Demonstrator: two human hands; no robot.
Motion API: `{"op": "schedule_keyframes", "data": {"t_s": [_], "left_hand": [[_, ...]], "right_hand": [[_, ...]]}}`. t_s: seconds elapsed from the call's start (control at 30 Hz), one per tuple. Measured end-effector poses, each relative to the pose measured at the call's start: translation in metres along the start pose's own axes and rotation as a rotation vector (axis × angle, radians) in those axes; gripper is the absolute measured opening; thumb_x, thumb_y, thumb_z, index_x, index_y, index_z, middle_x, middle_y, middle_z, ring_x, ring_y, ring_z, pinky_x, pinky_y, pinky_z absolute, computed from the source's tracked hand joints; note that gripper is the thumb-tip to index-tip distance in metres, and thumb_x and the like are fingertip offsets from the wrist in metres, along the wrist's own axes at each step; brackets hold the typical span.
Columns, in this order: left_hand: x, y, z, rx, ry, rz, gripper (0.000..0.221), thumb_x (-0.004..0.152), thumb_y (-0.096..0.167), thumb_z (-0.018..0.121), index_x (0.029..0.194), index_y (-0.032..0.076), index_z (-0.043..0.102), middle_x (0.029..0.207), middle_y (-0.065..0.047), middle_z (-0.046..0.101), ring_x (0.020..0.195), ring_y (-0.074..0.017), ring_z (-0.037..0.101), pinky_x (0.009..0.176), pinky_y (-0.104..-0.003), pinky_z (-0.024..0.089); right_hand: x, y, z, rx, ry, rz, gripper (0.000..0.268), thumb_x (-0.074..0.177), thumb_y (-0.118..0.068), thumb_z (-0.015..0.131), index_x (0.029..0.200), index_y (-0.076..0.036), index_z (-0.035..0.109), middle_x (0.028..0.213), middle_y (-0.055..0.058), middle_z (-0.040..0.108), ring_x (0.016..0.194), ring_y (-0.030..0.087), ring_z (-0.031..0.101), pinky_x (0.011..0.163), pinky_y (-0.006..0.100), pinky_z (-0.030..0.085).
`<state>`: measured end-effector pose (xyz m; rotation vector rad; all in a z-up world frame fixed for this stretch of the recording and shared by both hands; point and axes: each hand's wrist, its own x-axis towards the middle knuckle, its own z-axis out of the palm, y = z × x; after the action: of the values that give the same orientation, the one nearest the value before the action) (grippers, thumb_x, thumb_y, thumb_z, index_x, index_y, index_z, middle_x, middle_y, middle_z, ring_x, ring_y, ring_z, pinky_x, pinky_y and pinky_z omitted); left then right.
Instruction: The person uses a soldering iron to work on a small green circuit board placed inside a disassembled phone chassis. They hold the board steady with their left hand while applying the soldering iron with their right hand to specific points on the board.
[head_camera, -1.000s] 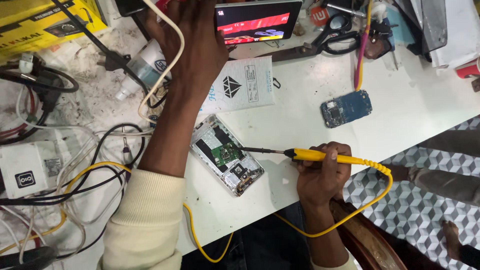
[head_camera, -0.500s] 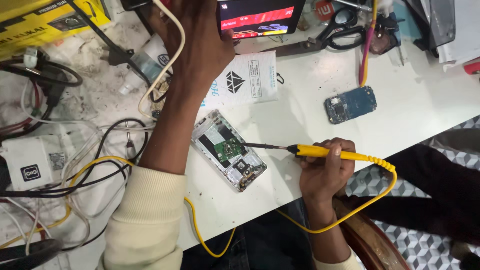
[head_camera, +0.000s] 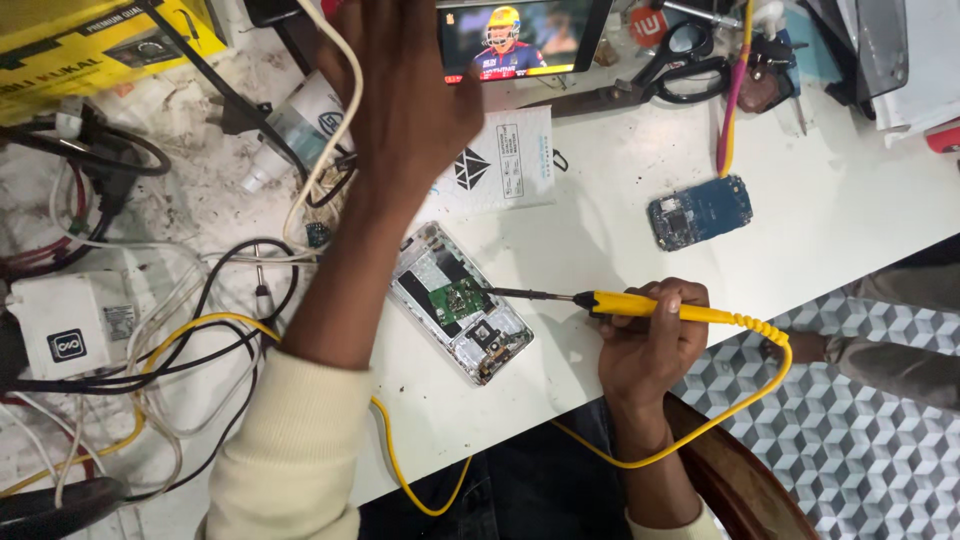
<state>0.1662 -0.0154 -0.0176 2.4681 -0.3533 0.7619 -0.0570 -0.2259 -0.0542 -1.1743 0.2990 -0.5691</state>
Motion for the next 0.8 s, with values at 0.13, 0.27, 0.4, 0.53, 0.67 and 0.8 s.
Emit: {"op": "schedule_keyframes", "data": {"t_s": [0.13, 0.27, 0.4, 0.53, 0.67, 0.8], "left_hand": [[-0.03, 0.049, -0.02, -0.228, 0.012, 0.028, 0.091, 0.085, 0.019, 0.084, 0.16, 0.006, 0.033, 0.159, -0.026, 0.036, 0.148, -0.0475, 0.034, 0.12, -0.059, 0.029], [-0.09, 0.101, -0.071, -0.356, -0.19, 0.07, 0.081, 0.083, 0.012, 0.073, 0.155, 0.007, 0.039, 0.155, -0.026, 0.042, 0.146, -0.0482, 0.038, 0.119, -0.061, 0.033], [-0.144, 0.118, -0.11, -0.452, -0.221, 0.282, 0.048, 0.099, 0.007, 0.067, 0.146, 0.006, 0.058, 0.142, -0.014, 0.058, 0.134, -0.0346, 0.057, 0.115, -0.053, 0.045], [-0.185, 0.116, -0.125, -0.258, -0.225, 0.306, 0.047, 0.096, 0.017, 0.07, 0.142, 0.011, 0.062, 0.141, -0.012, 0.06, 0.128, -0.0305, 0.059, 0.109, -0.051, 0.046], [-0.196, 0.09, -0.128, -0.15, -0.295, 0.032, 0.073, 0.081, 0.036, 0.081, 0.142, 0.006, 0.055, 0.145, -0.024, 0.05, 0.133, -0.0426, 0.049, 0.108, -0.06, 0.038], [-0.194, 0.069, -0.129, -0.091, -0.382, -0.069, 0.107, 0.065, 0.051, 0.089, 0.15, 0.008, 0.043, 0.153, -0.036, 0.035, 0.143, -0.0517, 0.033, 0.113, -0.065, 0.03]], "right_hand": [[0.0, 0.002, -0.003, -0.007, -0.01, 0.002, 0.019, 0.112, -0.024, 0.055, 0.112, -0.006, 0.049, 0.092, 0.007, 0.056, 0.071, 0.014, 0.055, 0.057, 0.031, 0.048], [-0.001, 0.008, -0.009, 0.039, 0.014, 0.0, 0.019, 0.109, -0.024, 0.057, 0.112, -0.007, 0.049, 0.091, 0.007, 0.056, 0.07, 0.015, 0.056, 0.058, 0.032, 0.05], [0.0, 0.014, -0.017, -0.036, -0.009, -0.078, 0.023, 0.119, -0.02, 0.056, 0.112, 0.001, 0.052, 0.097, 0.01, 0.058, 0.082, 0.014, 0.057, 0.073, 0.028, 0.049], [-0.001, 0.008, -0.01, -0.005, -0.003, -0.029, 0.016, 0.11, -0.02, 0.056, 0.111, -0.005, 0.05, 0.09, 0.007, 0.057, 0.066, 0.013, 0.056, 0.054, 0.03, 0.049], [0.002, 0.003, -0.003, 0.004, -0.047, -0.046, 0.016, 0.11, -0.02, 0.056, 0.111, -0.005, 0.05, 0.09, 0.007, 0.058, 0.065, 0.013, 0.057, 0.055, 0.029, 0.051], [0.0, 0.0, -0.001, -0.046, -0.017, -0.032, 0.016, 0.111, -0.02, 0.056, 0.111, -0.004, 0.05, 0.089, 0.007, 0.058, 0.067, 0.013, 0.057, 0.055, 0.028, 0.05]]}}
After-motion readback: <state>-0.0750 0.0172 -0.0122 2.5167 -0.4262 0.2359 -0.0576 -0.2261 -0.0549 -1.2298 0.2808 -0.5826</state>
